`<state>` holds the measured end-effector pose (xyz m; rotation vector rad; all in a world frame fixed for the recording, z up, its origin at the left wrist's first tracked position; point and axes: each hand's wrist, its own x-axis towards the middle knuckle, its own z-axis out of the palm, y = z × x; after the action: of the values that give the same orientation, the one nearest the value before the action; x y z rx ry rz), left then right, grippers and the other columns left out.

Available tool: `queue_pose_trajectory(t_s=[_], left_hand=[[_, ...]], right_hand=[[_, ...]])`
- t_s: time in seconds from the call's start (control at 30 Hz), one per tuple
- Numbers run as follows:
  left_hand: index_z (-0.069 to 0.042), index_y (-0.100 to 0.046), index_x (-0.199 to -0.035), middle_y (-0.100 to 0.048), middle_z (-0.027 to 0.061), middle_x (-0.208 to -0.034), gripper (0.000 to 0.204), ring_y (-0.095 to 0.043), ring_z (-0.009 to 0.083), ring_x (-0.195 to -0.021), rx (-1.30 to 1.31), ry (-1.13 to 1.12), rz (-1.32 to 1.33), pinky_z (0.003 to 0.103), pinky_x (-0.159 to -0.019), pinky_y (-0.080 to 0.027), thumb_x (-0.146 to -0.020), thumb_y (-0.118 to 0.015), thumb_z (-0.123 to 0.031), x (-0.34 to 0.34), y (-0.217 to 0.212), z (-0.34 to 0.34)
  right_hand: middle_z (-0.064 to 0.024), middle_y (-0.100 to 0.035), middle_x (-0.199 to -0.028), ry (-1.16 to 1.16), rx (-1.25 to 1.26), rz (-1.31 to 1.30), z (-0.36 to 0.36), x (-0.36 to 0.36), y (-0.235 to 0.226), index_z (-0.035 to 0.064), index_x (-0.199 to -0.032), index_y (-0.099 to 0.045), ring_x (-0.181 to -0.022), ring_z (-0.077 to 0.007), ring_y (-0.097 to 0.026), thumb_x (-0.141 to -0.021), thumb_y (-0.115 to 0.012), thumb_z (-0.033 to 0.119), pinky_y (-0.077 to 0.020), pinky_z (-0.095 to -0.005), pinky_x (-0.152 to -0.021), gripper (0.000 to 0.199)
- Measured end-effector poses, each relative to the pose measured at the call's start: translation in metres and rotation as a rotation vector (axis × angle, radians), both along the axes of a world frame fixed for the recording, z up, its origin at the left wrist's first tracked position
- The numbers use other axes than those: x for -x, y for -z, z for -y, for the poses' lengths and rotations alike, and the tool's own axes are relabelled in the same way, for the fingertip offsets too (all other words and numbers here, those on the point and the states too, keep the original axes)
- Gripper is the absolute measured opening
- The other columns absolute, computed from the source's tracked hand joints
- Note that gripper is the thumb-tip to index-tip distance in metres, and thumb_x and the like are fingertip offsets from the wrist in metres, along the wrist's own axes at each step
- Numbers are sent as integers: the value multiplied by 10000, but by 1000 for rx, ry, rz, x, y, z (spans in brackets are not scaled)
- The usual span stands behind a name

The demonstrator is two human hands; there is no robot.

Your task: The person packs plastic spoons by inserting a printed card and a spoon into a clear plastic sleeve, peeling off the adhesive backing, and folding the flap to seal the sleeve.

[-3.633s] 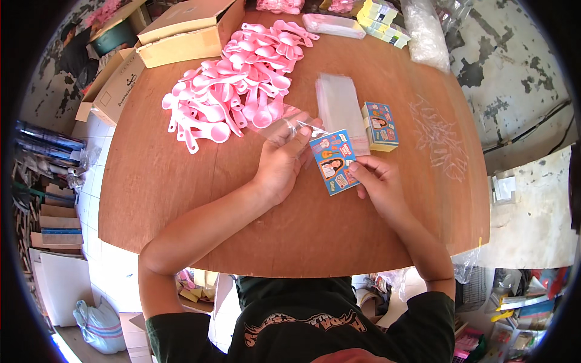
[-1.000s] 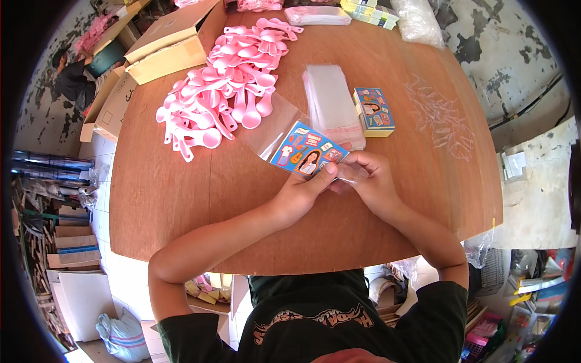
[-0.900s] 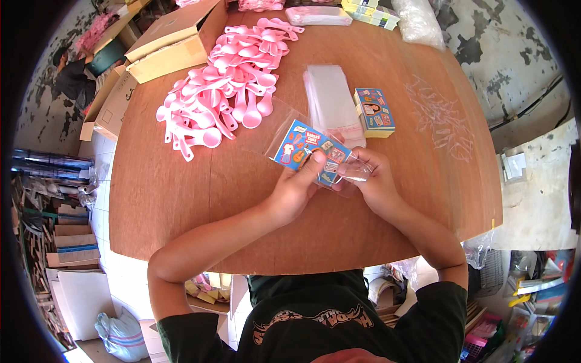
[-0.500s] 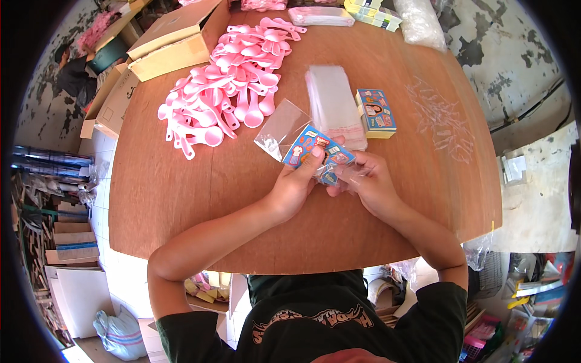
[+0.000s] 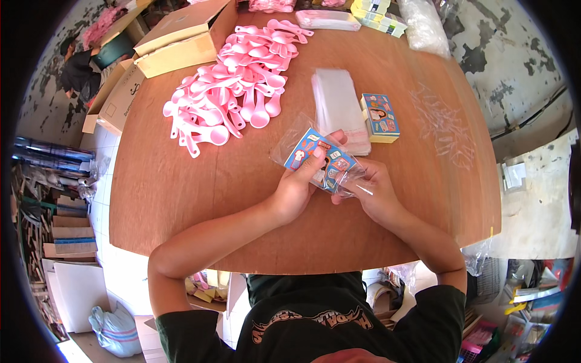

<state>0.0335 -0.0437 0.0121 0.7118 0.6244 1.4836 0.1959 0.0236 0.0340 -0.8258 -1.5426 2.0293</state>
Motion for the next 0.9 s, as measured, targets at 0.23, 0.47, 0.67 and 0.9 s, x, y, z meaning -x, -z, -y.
queue_pose_trajectory(t_s=[0.23, 0.47, 0.67, 0.9], left_hand=[[-35, -347, -1445, -505, 144, -1376, 543, -512, 231, -1248, 0, 126, -24, 389, -1007, -445, -1017, -437, -357, 4, 1, 1], [-30, -375, -1386, -532, 173, -1331, 436, -542, 327, -1217, 159, 137, 408, 493, -1036, -448, -984, -446, -184, 39, -3, -15], [-37, -437, -1321, -609, 146, -1178, 419, -601, 300, -1103, 177, 80, 363, 469, -996, -465, -919, -484, -142, 46, 12, -16], [-69, -483, -1287, -643, 99, -992, 383, -637, 222, -937, 222, 105, 292, 404, -929, -499, -930, -507, -205, 42, 7, -22]], right_hand=[[-64, -652, -838, -84, -75, 198, 0, 2, -2, -7, -1028, -630, -697, -107, -619, -899, -677, 148, -547, -257, -606, 207], [-104, -640, -971, 173, -1456, -26, -3, 16, -10, 26, -918, -677, -837, -253, -649, -710, -790, 14, -546, -340, -713, 237], [-122, -654, -860, 91, -1741, -382, -10, 63, -56, 15, -917, -682, -732, -273, -646, -779, -697, 49, -520, -374, -634, 143], [-56, -631, -978, -58, -1544, 201, -118, 161, -34, 91, -1019, -684, -825, -224, -615, -819, -662, 50, -507, -345, -755, 205]])
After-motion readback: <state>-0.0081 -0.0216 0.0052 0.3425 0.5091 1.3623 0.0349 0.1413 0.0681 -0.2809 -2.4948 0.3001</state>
